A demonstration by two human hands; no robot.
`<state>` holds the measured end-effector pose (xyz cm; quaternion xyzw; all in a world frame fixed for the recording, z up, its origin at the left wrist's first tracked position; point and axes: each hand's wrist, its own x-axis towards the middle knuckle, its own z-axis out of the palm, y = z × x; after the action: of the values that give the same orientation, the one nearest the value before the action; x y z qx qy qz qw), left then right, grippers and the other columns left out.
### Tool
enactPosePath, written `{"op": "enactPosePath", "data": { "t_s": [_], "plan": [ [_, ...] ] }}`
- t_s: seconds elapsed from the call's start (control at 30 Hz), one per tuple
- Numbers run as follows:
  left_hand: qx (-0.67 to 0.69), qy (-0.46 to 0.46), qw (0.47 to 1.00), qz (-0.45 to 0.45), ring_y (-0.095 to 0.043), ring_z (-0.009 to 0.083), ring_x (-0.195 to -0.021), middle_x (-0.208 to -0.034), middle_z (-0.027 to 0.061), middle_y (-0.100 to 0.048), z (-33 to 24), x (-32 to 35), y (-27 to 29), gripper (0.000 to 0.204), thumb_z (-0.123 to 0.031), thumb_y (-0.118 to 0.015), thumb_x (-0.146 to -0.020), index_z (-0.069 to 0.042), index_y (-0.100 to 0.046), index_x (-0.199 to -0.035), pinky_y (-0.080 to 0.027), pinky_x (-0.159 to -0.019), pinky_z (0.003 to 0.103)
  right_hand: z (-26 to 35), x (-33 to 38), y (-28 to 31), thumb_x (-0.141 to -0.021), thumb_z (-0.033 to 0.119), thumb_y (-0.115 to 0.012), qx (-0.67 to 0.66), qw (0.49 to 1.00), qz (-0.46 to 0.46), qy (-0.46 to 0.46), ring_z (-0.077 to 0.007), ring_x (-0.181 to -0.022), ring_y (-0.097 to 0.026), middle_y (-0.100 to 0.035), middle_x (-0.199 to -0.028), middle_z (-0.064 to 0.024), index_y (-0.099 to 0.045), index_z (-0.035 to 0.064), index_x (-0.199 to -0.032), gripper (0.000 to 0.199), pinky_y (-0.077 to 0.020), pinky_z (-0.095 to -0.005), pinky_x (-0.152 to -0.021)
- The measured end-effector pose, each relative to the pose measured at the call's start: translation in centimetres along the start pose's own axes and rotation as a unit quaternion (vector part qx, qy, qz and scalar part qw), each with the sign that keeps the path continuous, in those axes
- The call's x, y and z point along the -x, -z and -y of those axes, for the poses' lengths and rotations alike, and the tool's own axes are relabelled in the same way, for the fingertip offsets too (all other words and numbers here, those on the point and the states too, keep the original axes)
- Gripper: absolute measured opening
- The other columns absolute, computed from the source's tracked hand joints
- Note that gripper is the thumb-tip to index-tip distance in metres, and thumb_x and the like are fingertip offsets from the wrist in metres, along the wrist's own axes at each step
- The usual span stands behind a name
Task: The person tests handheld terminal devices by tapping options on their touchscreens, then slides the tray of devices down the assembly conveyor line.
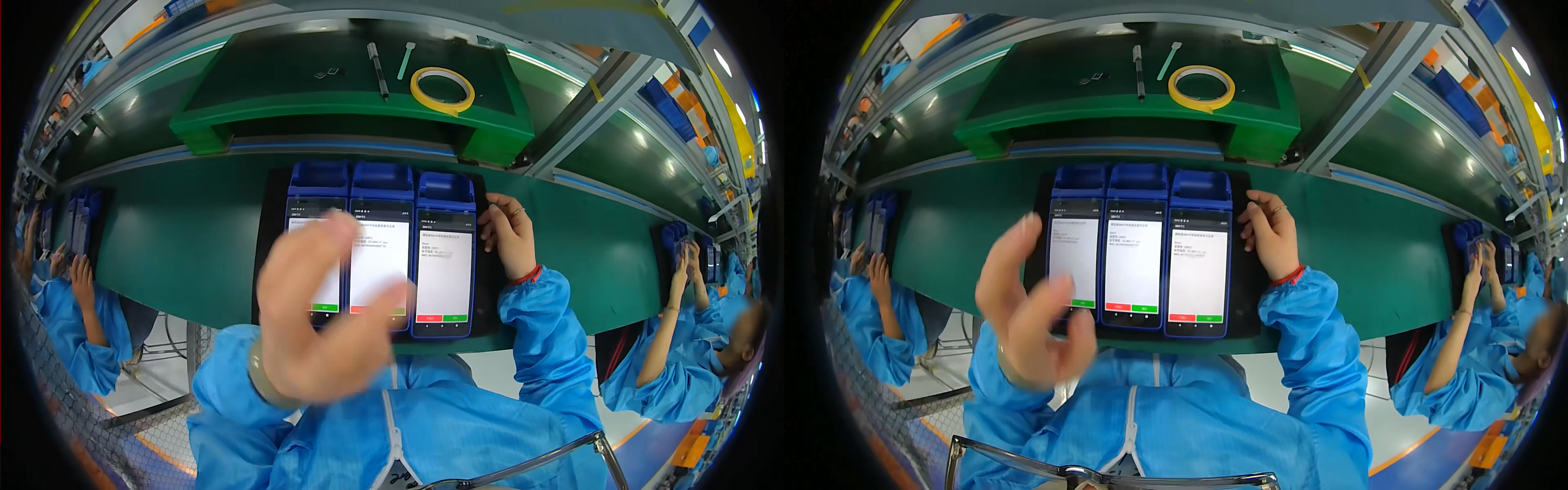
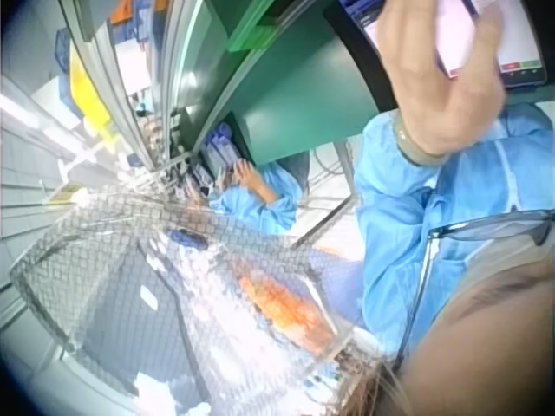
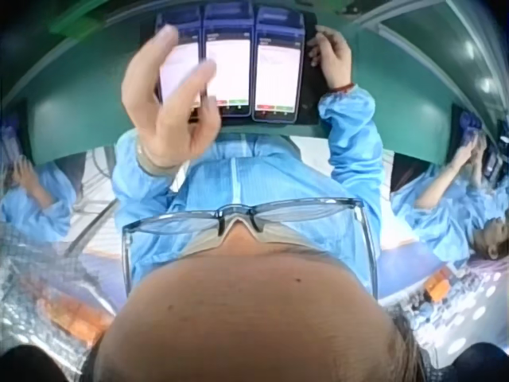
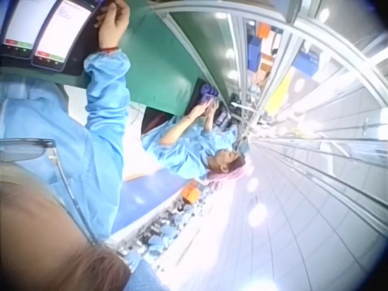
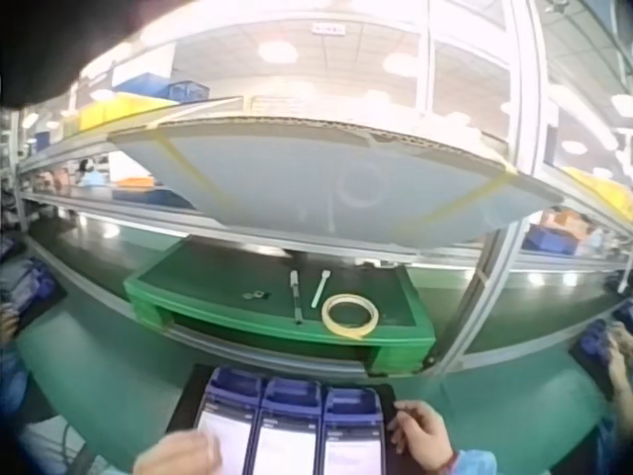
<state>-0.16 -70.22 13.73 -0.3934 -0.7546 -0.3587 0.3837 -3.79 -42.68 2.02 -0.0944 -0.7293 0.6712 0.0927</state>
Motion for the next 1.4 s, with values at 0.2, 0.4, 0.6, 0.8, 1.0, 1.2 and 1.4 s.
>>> {"op": "enactPosePath", "data": {
  "t_s": [0.2,0.4,0.6,0.8,1.0,1.2,1.4],
  "plan": [
    [-0.043,-0.034,0.998,0.029,-0.049,0.0429,-0.108,-0.132,0.0216,-0.033,-6.3,-1.1,1.4,0.065,-0.012,-0.059,-0.073,-0.031,-0.034,-0.130,-0.048,-0.085,0.048,0.0,-0.1,-0.1,-0.092,0.012,-0.046,-0.013,0.999,0.037,0.022,-0.0066,-0.054,-0.049,-0.057,-0.074,-0.0036,-0.055,0.0008,-0.105,0.020,-0.0408,-0.0181,-0.044],
    [0.013,0.035,0.998,0.042,-0.047,0.0408,-0.110,-0.133,0.0200,-0.032,-8.8,-1.7,1.5,0.077,-0.009,-0.063,-0.069,-0.029,-0.027,-0.134,-0.046,-0.087,0.048,1.0,-0.3,-0.9,-0.091,0.011,-0.047,-0.023,0.999,0.035,0.006,-0.0067,-0.052,-0.050,-0.056,-0.072,-0.0035,-0.056,-0.0008,-0.101,0.018,-0.0410,-0.0190,-0.044],
    [0.058,0.024,0.998,0.024,-0.047,0.0383,-0.111,-0.131,0.0191,-0.034,-11.3,-3.0,2.8,0.077,-0.005,-0.064,-0.066,-0.022,-0.027,-0.131,-0.043,-0.090,0.049,-1.0,-1.6,0.2,-0.090,0.011,-0.048,-0.019,0.998,0.039,0.055,-0.0066,-0.052,-0.050,-0.056,-0.070,-0.0027,-0.059,0.0004,-0.097,0.017,-0.0397,-0.0190,-0.043],
    [0.111,-0.005,0.994,0.013,-0.046,0.0357,-0.112,-0.129,0.0183,-0.036,-13.7,-3.9,4.0,0.077,0.000,-0.066,-0.063,-0.014,-0.028,-0.129,-0.040,-0.093,0.049,-1.7,-1.8,0.7,-0.088,0.011,-0.049,0.017,0.996,-0.014,0.091,-0.0062,-0.051,-0.048,-0.057,-0.064,-0.0020,-0.062,0.0009,-0.090,0.016,-0.0376,-0.0193,-0.046],
    [0.141,-0.038,0.989,-0.011,-0.045,0.0336,-0.113,-0.127,0.0176,-0.037,-16.1,-4.9,5.7,0.078,0.003,-0.067,-0.060,-0.008,-0.029,-0.127,-0.038,-0.095,0.049,-4.6,-3.4,0.6,-0.087,0.013,-0.052,0.050,0.989,-0.019,0.137,-0.0080,-0.052,-0.051,-0.058,-0.064,-0.0028,-0.063,0.0019,-0.089,0.016,-0.0403,-0.0221,-0.047],
    [0.107,-0.187,0.969,-0.117,-0.054,0.0359,-0.100,-0.113,0.0161,-0.046,-19.2,-5.8,6.5,0.051,-0.002,-0.067,-0.067,-0.009,-0.044,-0.111,-0.043,-0.087,0.052,-5.0,-2.8,1.4,-0.085,0.013,-0.053,0.076,0.983,-0.053,0.157,-0.0094,-0.053,-0.054,-0.060,-0.062,-0.0040,-0.064,0.0021,-0.088,0.016,-0.0433,-0.0237,-0.049],
    [0.001,-0.331,0.941,-0.075,-0.056,0.0393,-0.098,-0.113,0.0247,-0.051,-15.6,-7.1,7.9,0.035,-0.008,-0.064,-0.066,-0.007,-0.057,-0.100,-0.044,-0.085,0.053,-4.5,-1.6,1.4,-0.085,0.013,-0.053,0.090,0.980,-0.072,0.161,-0.0099,-0.057,-0.058,-0.062,-0.065,-0.0049,-0.064,0.0016,-0.086,0.016,-0.0461,-0.0241,-0.051]
  ]
}}
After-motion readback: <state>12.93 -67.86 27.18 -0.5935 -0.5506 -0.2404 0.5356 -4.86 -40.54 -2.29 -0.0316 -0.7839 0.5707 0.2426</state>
